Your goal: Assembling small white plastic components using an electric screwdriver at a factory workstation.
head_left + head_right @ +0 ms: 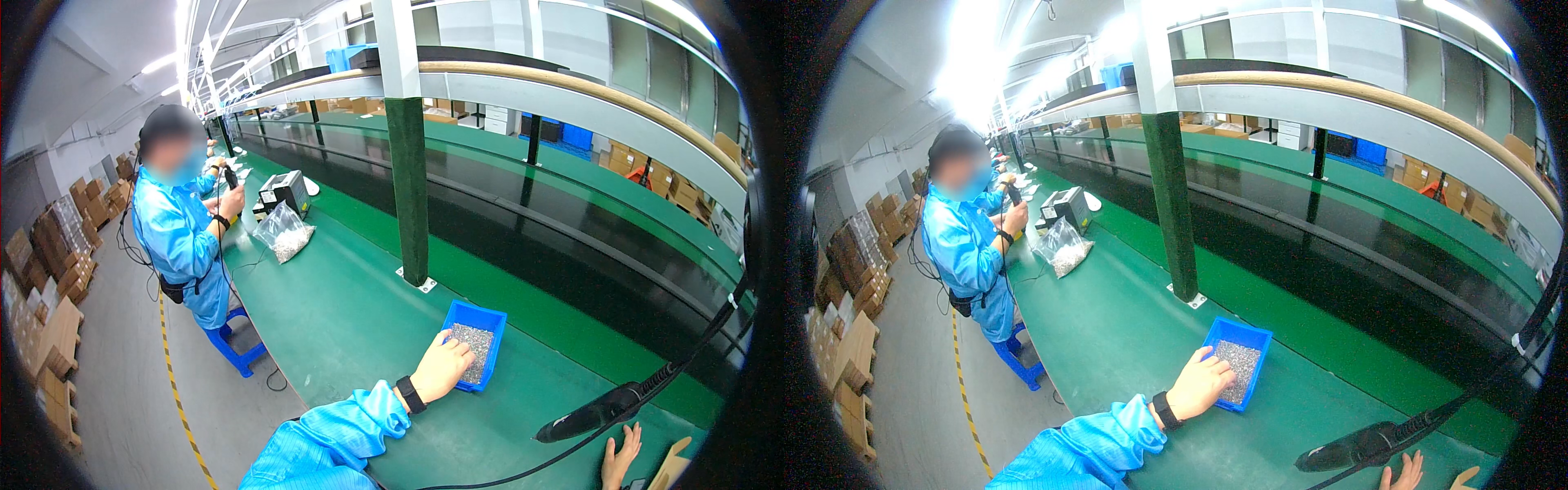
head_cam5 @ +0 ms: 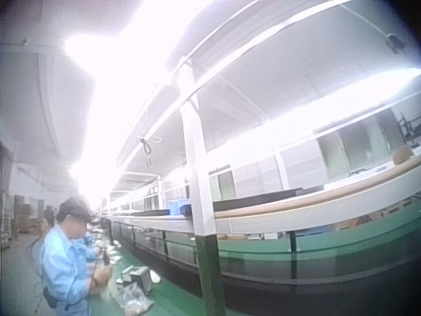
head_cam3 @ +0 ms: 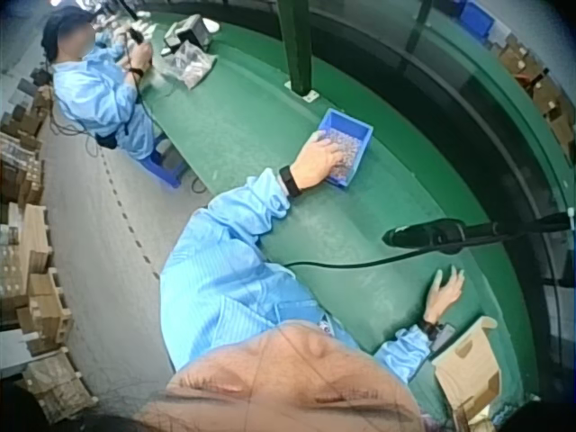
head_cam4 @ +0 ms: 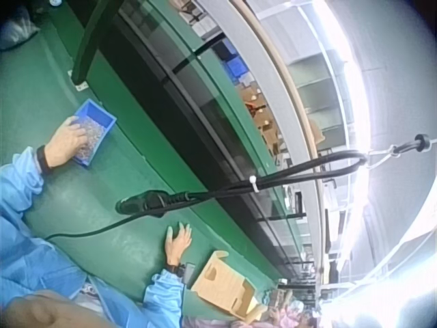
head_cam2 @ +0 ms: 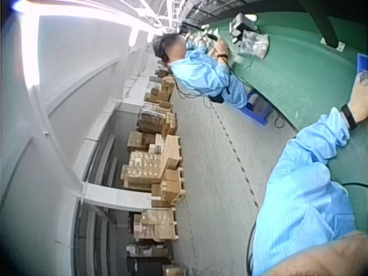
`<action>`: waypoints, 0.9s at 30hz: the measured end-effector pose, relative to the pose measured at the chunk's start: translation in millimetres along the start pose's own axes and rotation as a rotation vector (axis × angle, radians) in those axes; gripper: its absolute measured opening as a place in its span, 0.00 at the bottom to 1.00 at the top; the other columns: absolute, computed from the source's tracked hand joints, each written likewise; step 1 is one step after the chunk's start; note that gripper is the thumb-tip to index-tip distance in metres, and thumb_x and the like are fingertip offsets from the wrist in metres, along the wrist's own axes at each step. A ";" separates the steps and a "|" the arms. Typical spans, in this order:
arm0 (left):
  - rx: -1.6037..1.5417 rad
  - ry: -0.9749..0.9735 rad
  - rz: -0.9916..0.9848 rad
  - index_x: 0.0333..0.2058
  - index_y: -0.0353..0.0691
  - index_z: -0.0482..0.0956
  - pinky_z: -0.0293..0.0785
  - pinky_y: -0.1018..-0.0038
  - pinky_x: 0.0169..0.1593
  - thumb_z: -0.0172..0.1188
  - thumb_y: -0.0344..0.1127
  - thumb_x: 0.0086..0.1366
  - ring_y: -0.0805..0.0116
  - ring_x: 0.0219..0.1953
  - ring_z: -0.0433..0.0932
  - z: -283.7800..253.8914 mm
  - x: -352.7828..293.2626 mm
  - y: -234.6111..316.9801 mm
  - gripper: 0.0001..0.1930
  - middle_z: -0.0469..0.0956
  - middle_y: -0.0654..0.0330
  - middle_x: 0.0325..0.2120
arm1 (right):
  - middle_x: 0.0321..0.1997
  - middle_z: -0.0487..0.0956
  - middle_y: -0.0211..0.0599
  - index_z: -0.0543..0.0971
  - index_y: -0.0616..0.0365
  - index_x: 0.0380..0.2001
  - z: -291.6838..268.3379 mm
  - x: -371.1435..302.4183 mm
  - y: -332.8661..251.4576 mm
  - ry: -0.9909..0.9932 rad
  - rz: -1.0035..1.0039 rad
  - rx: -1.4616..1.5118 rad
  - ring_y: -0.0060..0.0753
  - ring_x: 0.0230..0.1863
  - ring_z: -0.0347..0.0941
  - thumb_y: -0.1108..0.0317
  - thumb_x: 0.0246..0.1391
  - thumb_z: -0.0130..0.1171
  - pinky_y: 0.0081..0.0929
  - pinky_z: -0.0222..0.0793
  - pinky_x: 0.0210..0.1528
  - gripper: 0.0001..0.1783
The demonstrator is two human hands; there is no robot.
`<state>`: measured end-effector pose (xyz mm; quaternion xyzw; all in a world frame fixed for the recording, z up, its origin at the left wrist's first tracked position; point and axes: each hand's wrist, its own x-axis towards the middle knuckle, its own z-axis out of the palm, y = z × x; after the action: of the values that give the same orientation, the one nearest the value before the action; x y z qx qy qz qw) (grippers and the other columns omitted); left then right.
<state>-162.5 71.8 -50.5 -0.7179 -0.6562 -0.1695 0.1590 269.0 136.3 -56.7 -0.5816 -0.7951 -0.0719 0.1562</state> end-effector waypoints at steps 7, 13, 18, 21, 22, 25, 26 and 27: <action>0.002 -0.008 -0.002 0.26 0.47 0.73 0.57 0.62 0.54 0.54 0.33 0.51 0.69 0.34 0.71 -2.2 -0.1 0.8 0.02 0.68 0.66 0.23 | 0.56 0.64 0.52 0.69 0.59 0.48 4.7 -1.5 3.8 -0.051 0.034 -0.016 0.51 0.58 0.56 0.55 0.53 0.49 0.43 0.52 0.55 0.23; -0.013 -0.001 -0.002 0.26 0.47 0.73 0.57 0.62 0.54 0.53 0.33 0.51 0.68 0.35 0.71 -1.1 -0.1 0.7 0.02 0.68 0.65 0.23 | 0.56 0.64 0.53 0.69 0.59 0.48 5.5 -0.4 4.8 -0.051 0.021 -0.007 0.51 0.58 0.56 0.55 0.53 0.49 0.43 0.52 0.55 0.23; -0.012 -0.012 -0.004 0.26 0.47 0.72 0.57 0.61 0.54 0.53 0.32 0.51 0.68 0.35 0.71 -2.2 -0.4 0.8 0.02 0.68 0.65 0.24 | 0.55 0.64 0.54 0.69 0.61 0.47 0.9 0.1 1.0 -0.053 0.013 -0.016 0.52 0.57 0.57 0.56 0.53 0.49 0.42 0.54 0.55 0.23; -0.015 -0.009 -0.005 0.26 0.47 0.72 0.57 0.61 0.54 0.53 0.32 0.51 0.68 0.35 0.71 -2.5 -0.1 1.3 0.02 0.68 0.65 0.24 | 0.55 0.63 0.55 0.69 0.62 0.47 -3.2 1.3 0.4 -0.062 0.018 0.050 0.54 0.56 0.58 0.56 0.53 0.50 0.41 0.54 0.55 0.24; -0.011 -0.007 -0.003 0.26 0.47 0.72 0.57 0.61 0.54 0.53 0.32 0.51 0.68 0.35 0.71 -2.8 -0.2 1.3 0.02 0.68 0.65 0.24 | 0.56 0.63 0.56 0.69 0.63 0.47 -4.0 1.4 -0.1 -0.064 0.025 0.116 0.54 0.56 0.59 0.56 0.52 0.50 0.41 0.54 0.56 0.24; -0.015 -0.016 -0.009 0.26 0.47 0.72 0.57 0.61 0.54 0.53 0.32 0.51 0.68 0.35 0.70 -2.5 -0.6 1.3 0.03 0.68 0.65 0.24 | 0.56 0.62 0.58 0.65 0.64 0.51 -10.0 1.7 -7.4 0.018 0.033 0.124 0.54 0.55 0.61 0.56 0.51 0.52 0.38 0.54 0.58 0.28; -0.015 -0.015 -0.009 0.26 0.47 0.72 0.57 0.61 0.54 0.53 0.32 0.51 0.68 0.35 0.70 -2.3 -0.7 1.0 0.03 0.68 0.65 0.24 | 0.56 0.62 0.58 0.65 0.64 0.51 -5.7 0.6 -7.1 0.018 0.033 0.124 0.54 0.55 0.61 0.56 0.51 0.52 0.38 0.54 0.58 0.28; -0.020 -0.009 -0.009 0.26 0.47 0.72 0.57 0.61 0.54 0.52 0.32 0.50 0.68 0.35 0.70 -2.1 -1.1 0.6 0.03 0.68 0.65 0.24 | 0.56 0.61 0.58 0.62 0.64 0.53 2.4 -1.2 -6.4 0.106 0.089 0.261 0.53 0.54 0.62 0.57 0.51 0.52 0.36 0.55 0.57 0.30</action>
<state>-162.1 69.9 -49.2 -0.7174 -0.6583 -0.1735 0.1479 262.9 133.9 -58.9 -0.5863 -0.7618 0.0086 0.2753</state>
